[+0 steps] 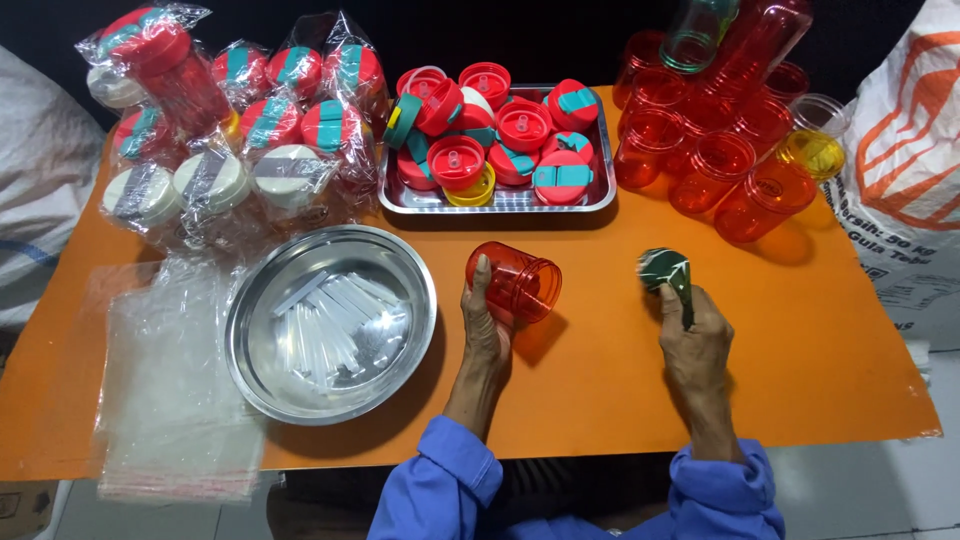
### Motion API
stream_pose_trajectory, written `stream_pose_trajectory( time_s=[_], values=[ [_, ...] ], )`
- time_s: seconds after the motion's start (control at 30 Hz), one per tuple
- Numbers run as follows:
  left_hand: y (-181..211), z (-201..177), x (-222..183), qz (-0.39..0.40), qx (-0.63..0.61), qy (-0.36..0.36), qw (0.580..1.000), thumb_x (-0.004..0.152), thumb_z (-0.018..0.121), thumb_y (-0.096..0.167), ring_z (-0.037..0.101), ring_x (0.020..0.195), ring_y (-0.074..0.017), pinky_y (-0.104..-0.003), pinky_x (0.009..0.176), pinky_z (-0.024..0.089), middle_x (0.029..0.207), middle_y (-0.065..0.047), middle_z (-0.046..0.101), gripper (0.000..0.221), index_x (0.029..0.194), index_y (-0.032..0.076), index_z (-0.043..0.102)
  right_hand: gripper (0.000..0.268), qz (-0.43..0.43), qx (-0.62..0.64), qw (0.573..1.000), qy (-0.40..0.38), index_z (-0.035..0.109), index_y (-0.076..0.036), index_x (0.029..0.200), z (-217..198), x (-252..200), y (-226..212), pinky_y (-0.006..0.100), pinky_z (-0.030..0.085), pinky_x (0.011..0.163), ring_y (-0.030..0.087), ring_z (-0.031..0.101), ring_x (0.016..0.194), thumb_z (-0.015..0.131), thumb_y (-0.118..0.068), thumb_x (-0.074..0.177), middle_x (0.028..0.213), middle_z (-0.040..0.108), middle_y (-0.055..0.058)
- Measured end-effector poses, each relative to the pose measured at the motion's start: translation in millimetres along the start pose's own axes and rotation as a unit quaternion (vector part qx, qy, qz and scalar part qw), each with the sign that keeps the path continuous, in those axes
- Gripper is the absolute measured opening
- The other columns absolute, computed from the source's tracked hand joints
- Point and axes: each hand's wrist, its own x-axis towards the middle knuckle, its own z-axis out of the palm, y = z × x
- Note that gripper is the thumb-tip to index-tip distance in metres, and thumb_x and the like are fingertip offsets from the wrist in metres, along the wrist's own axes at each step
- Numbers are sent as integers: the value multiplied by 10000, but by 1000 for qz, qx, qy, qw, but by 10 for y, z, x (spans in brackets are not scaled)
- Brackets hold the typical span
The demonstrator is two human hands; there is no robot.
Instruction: Cleaning a plastic cup with a cloth and inserting a straw into a lid.
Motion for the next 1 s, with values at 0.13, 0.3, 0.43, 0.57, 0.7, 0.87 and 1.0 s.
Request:
stream_pose_trajectory(
  time_s=[0.13, 0.3, 0.43, 0.57, 0.7, 0.87, 1.0],
  values=[
    [-21, -58, 21, -15, -21, -8, 1000, 891, 746, 441, 739, 935, -313, -574, 807, 635, 1040, -133, 716, 413, 1170, 152, 652, 683, -108, -218, 970, -1, 644, -6, 1316, 36, -53, 86, 668, 429, 1017, 453, 577, 1272, 760, -533, 897, 1333, 633, 244],
    [-123, -184, 133, -25, -33, -9, 999, 892, 727, 495, 728, 989, -321, -573, 848, 619, 1099, -135, 717, 453, 1192, 163, 665, 871, -166, -294, 941, 13, 601, 39, 1404, 78, -155, -157, 837, 218, 1059, 560, 469, 1385, 677, -659, 889, 1470, 546, 335],
    [-135, -219, 213, -37, -35, -23, 998, 897, 711, 518, 714, 1021, -344, -567, 881, 606, 1129, -146, 713, 506, 1218, 130, 665, 972, -238, -308, 916, 98, 610, 56, 1427, 111, -90, -18, 772, 171, 1103, 550, 443, 1420, 459, -792, 978, 1471, 534, 343],
    [-109, -191, 162, -50, -28, -36, 998, 889, 705, 530, 723, 1001, -370, -598, 857, 607, 1101, -181, 721, 538, 1206, 96, 665, 1003, -323, -190, 921, 108, 552, 92, 1438, 171, -94, -223, 598, 295, 1202, 494, 441, 1430, 693, -693, 830, 1468, 515, 322],
    [-108, -200, 186, -56, -27, -40, 997, 896, 694, 538, 719, 997, -393, -609, 852, 593, 1100, -197, 720, 555, 1195, 72, 659, 1023, -342, -35, 939, 9, 532, 59, 1440, 498, -88, -626, 547, 383, 1182, 487, 495, 1376, 906, -504, 672, 1419, 553, 299],
    [-64, -103, 116, -53, -43, -39, 997, 871, 728, 533, 714, 1033, -379, -577, 872, 608, 1135, -213, 721, 589, 1218, 59, 689, 979, -356, 77, 926, -98, 475, -19, 1509, 964, 44, -800, 544, 435, 1145, 449, 511, 1369, 922, -363, 710, 1447, 559, 224],
    [-76, -100, 158, -53, -77, -39, 995, 895, 709, 547, 709, 1051, -412, -597, 863, 605, 1161, -245, 716, 602, 1218, 39, 693, 965, -339, 120, 929, -85, 502, -36, 1496, 1089, 171, -775, 518, 451, 1137, 414, 548, 1341, 936, -369, 701, 1420, 585, 196]
  ],
)
